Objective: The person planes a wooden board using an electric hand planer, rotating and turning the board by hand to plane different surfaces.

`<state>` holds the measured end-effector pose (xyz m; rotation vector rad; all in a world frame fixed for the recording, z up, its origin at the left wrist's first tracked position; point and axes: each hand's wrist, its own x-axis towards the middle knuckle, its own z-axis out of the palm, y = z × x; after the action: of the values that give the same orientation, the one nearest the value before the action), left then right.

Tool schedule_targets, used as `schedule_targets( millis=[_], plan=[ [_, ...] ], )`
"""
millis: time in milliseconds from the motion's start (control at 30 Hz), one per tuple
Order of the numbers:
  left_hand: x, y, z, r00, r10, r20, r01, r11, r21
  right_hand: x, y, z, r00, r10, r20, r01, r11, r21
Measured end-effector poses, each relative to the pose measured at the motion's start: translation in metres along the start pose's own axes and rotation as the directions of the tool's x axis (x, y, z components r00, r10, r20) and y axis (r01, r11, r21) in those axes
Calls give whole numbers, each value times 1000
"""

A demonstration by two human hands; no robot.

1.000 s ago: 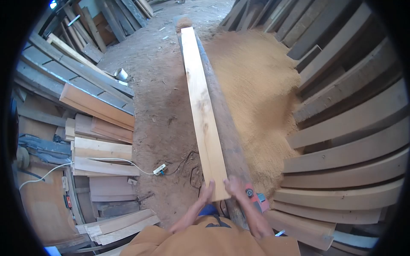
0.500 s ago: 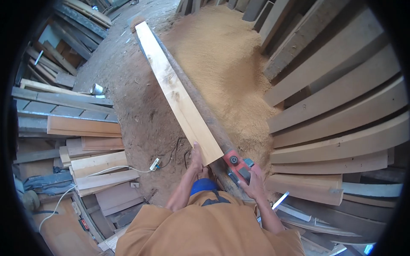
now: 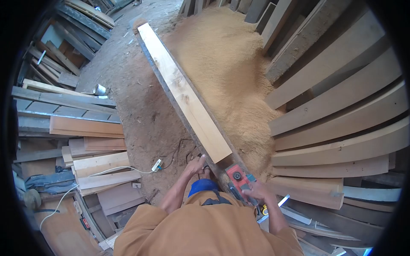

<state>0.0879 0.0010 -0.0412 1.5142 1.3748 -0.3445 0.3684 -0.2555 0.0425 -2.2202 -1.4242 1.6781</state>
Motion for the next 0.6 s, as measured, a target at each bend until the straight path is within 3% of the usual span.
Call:
schedule_targets(
  millis=[100,167,233,300,433,533,600],
  plan=[
    [18,-76,29,996,-39,-79,23,981,-195,28,-36,-42,971,191,-144,-181,980,82],
    [2,-95,29,995,-30,-98,17,991,-133,55,-51,-53,933,91,-349,-91,996,16],
    [-11,-103,32,994,-46,-101,37,995,-94,73,-84,-73,919,24,-394,-42,998,-38],
    [-20,-107,33,992,-85,-89,79,994,-75,98,-120,-79,922,8,-386,-59,991,-121],
    [-11,-117,47,993,-111,-39,97,960,-261,144,-172,-55,952,59,-300,-158,935,-317],
    [-2,-123,55,993,-69,-97,40,962,-270,183,-160,-9,898,-51,-437,-112,934,-340],
    [-15,-104,46,990,-66,-124,27,955,-295,190,-161,-19,949,-37,-312,-65,948,-312]
  ],
)
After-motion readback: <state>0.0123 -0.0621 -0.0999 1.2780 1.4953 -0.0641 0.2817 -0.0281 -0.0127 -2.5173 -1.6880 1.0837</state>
